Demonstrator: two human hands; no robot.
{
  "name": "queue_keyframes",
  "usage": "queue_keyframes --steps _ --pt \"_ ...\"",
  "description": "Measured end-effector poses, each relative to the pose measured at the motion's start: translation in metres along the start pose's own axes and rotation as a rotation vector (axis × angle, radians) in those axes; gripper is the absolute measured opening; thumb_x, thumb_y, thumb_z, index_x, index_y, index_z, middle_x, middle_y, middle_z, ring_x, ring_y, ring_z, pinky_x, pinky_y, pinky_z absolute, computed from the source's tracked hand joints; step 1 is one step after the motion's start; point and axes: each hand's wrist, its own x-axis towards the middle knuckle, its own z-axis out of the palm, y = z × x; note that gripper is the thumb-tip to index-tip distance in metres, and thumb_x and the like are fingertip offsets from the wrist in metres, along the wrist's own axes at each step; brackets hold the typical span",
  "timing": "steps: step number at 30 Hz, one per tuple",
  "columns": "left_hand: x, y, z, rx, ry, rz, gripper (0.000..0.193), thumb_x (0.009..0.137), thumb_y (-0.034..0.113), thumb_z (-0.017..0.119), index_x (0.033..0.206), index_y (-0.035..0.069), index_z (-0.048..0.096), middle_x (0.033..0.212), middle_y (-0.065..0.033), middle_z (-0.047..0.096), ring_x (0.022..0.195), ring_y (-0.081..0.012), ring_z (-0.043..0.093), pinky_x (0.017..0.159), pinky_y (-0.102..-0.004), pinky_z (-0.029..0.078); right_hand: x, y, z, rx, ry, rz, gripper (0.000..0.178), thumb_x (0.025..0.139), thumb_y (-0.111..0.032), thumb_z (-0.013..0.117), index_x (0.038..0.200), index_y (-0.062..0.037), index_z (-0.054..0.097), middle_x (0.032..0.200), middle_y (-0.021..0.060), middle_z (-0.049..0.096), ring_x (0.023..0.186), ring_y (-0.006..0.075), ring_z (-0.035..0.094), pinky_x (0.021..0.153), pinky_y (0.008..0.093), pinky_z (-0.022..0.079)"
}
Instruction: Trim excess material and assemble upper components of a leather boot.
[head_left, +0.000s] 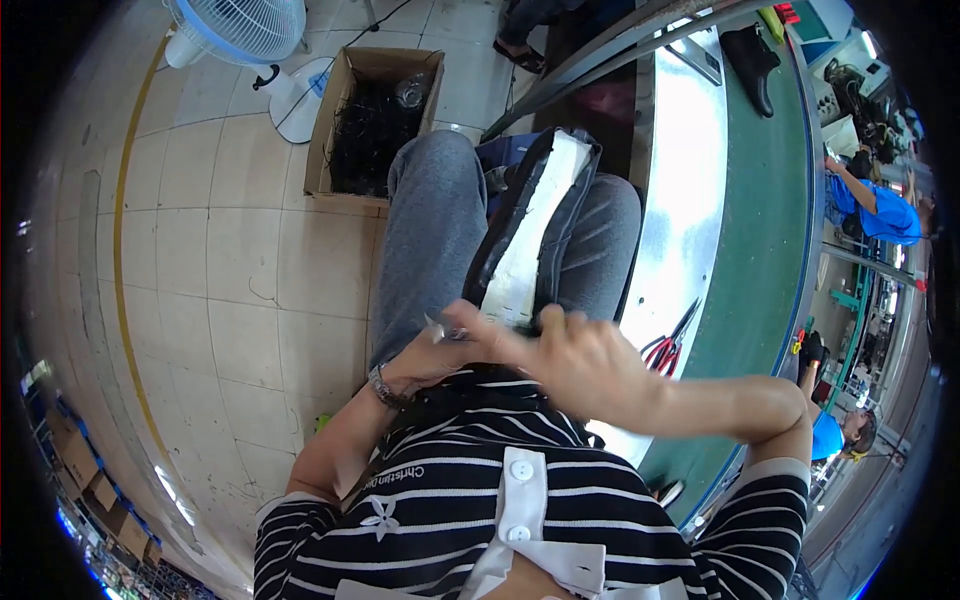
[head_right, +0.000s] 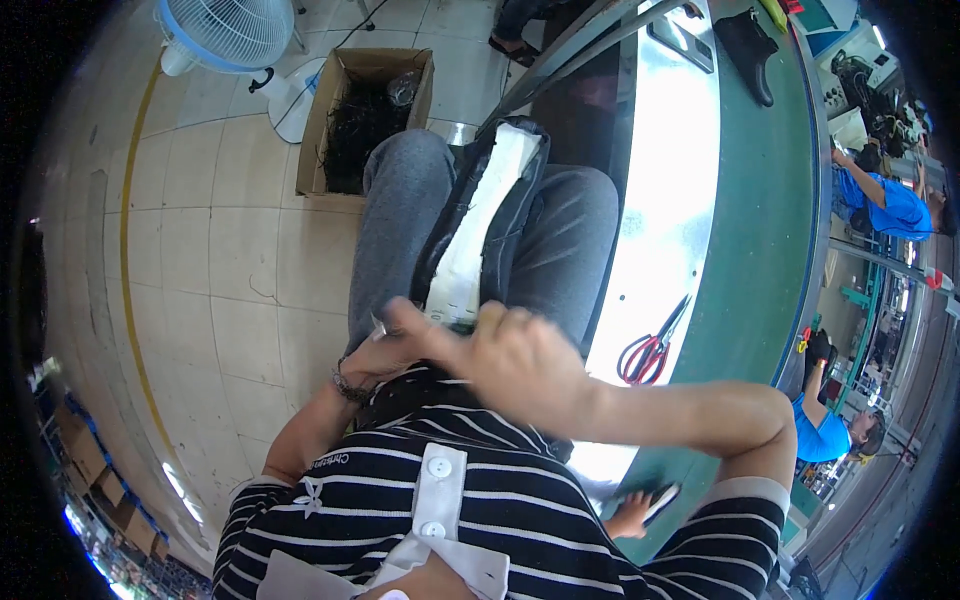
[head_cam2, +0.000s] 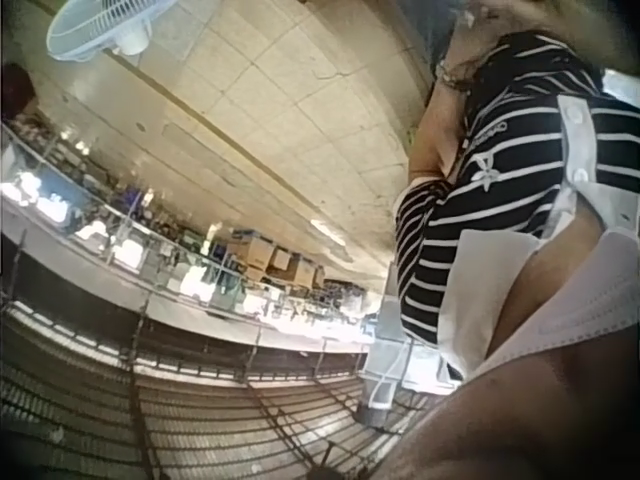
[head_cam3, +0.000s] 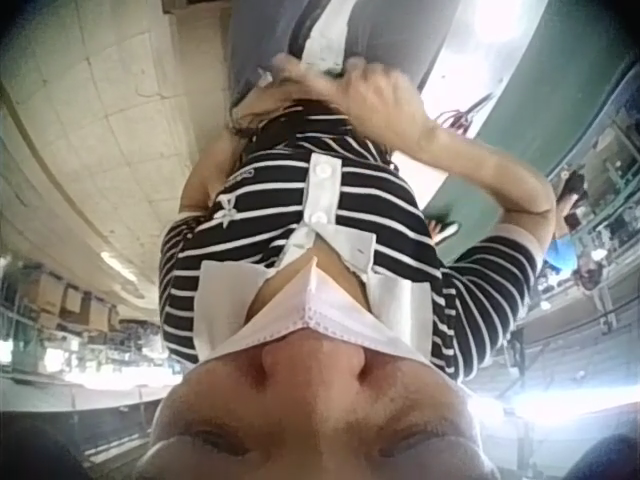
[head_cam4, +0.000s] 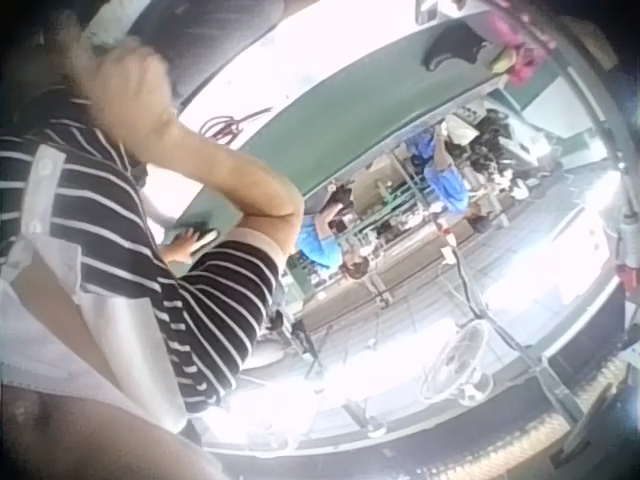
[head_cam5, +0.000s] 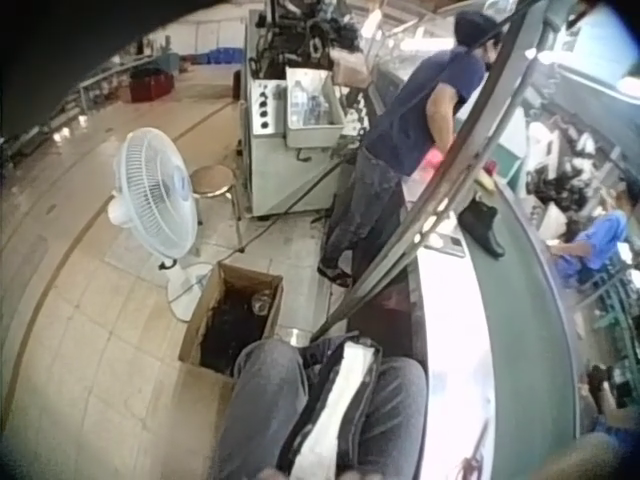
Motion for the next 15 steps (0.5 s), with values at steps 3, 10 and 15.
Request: queue_keyframes --steps 3,10,15 --pt "0.011 -0.015 -0.007 0.224 0.009 0.150 0.046 0.078 0.014 0.080 0.117 0.001 0.060 0.102 -0.0073 0.067 0.092 -0.0133 0.063 0.080 -0.0299 0.052 -0.004 0.003 -0.007 0.051 -0.020 -0.059 0.066 0.097 -0.018 0.048 0.153 -0.0328 0.017 0.069 0.0129 0.058 0.053 0.0195 0.061 0.035 0.0283 0.047" --pt "0.003 0.016 0.006 0.156 -0.060 0.031 0.031 0.077 0.020 0.081 0.099 0.001 0.069 0.092 -0.0070 0.069 0.085 -0.0133 0.065 0.078 -0.0273 0.052 -0.007 0.016 0.000 0.038 0.026 0.016 0.066 0.098 -0.018 0.044 0.153 -0.0381 0.013 0.080 0.0227 0.063 0.061 0.0228 0.068 0.034 0.0274 0.047" --pt "0.003 0.018 0.008 0.402 -0.037 0.033 0.046 0.076 0.018 0.083 0.115 0.005 0.062 0.103 -0.0042 0.067 0.096 -0.0149 0.062 0.087 -0.0284 0.049 -0.008 0.023 -0.010 0.161 0.059 0.010 0.073 0.092 -0.010 0.048 0.154 -0.0312 0.015 0.075 0.0208 0.064 0.045 0.0207 0.061 0.032 0.0311 0.045"
